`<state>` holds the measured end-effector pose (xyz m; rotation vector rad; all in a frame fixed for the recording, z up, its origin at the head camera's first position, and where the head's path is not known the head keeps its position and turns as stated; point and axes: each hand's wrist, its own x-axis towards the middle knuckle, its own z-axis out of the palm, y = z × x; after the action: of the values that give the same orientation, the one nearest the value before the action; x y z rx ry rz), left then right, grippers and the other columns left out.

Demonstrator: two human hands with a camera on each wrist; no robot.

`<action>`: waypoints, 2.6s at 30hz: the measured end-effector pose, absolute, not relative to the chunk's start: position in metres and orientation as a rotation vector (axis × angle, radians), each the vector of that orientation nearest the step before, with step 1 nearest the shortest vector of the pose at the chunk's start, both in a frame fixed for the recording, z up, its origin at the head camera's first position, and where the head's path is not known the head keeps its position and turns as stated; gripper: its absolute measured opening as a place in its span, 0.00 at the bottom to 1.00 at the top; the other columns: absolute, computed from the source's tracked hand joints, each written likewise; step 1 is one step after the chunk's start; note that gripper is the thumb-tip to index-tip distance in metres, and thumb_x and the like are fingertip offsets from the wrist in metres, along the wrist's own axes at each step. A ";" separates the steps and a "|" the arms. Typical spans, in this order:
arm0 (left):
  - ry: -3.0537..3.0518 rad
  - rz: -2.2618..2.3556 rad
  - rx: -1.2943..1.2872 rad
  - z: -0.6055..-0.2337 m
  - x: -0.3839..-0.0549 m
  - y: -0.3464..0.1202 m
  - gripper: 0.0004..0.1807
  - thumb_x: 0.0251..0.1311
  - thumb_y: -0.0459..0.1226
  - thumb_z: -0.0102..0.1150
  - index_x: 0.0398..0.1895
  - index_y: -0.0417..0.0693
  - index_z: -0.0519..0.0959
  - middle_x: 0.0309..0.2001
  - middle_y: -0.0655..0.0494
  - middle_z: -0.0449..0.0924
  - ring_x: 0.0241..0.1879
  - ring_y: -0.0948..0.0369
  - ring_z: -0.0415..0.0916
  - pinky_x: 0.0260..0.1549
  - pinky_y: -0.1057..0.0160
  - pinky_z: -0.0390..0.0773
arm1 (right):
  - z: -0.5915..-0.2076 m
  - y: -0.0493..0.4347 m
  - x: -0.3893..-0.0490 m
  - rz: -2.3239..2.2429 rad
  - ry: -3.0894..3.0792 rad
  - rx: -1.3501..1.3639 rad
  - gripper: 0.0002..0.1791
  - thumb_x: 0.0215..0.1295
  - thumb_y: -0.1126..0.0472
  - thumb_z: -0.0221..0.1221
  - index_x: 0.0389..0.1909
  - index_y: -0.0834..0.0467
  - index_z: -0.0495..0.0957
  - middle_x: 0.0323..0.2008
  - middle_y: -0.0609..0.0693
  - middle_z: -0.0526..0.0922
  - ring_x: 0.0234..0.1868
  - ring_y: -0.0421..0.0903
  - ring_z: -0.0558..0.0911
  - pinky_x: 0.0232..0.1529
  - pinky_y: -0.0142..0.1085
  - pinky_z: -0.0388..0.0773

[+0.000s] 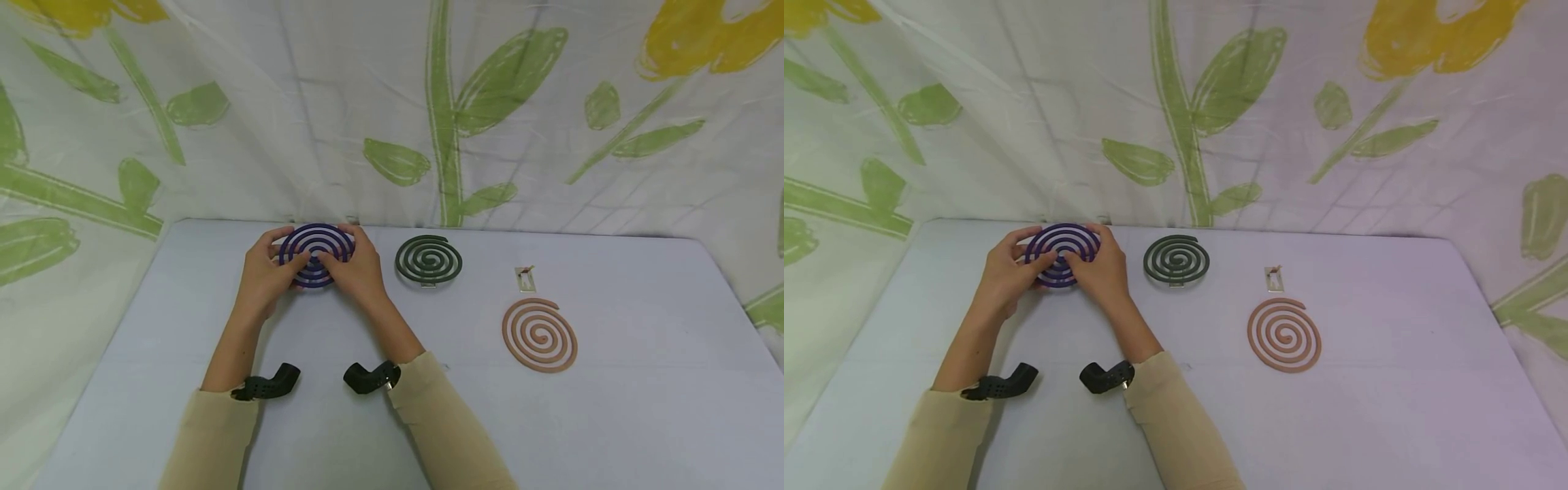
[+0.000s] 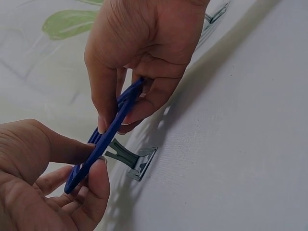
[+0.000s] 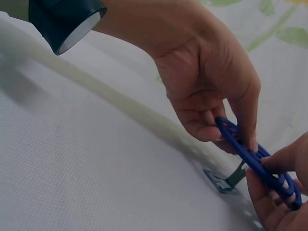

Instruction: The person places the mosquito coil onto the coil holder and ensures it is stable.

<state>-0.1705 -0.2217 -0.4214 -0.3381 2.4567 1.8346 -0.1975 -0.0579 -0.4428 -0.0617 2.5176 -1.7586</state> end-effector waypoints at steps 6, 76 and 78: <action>2.463 1.827 -0.346 -0.421 -0.171 -0.222 0.38 0.71 0.36 0.64 0.82 0.48 0.62 0.62 0.34 0.75 0.37 0.65 0.81 0.22 0.66 0.87 | -0.440 -0.057 -0.197 -1.777 2.506 -0.051 0.34 0.64 0.58 0.71 0.71 0.55 0.74 0.62 0.57 0.85 0.60 0.53 0.83 0.62 0.44 0.83; 2.580 1.594 -0.254 -0.417 -0.167 -0.224 0.42 0.71 0.37 0.64 0.84 0.44 0.56 0.72 0.30 0.69 0.57 0.38 0.81 0.28 0.68 0.89 | -0.441 -0.054 -0.198 -1.599 2.648 -0.122 0.34 0.65 0.56 0.72 0.71 0.55 0.74 0.64 0.59 0.83 0.65 0.55 0.83 0.67 0.47 0.81; 2.579 1.579 -0.240 -0.416 -0.166 -0.225 0.42 0.71 0.37 0.65 0.84 0.44 0.56 0.73 0.29 0.68 0.59 0.37 0.81 0.29 0.68 0.89 | -0.439 -0.053 -0.198 -1.554 2.673 -0.147 0.33 0.66 0.55 0.71 0.71 0.56 0.75 0.63 0.61 0.82 0.64 0.57 0.82 0.66 0.49 0.81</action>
<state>-0.1665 -0.2248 -0.4160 -0.2404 2.5789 1.5788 -0.1978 -0.0530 -0.4395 -0.1470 2.6727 -1.5535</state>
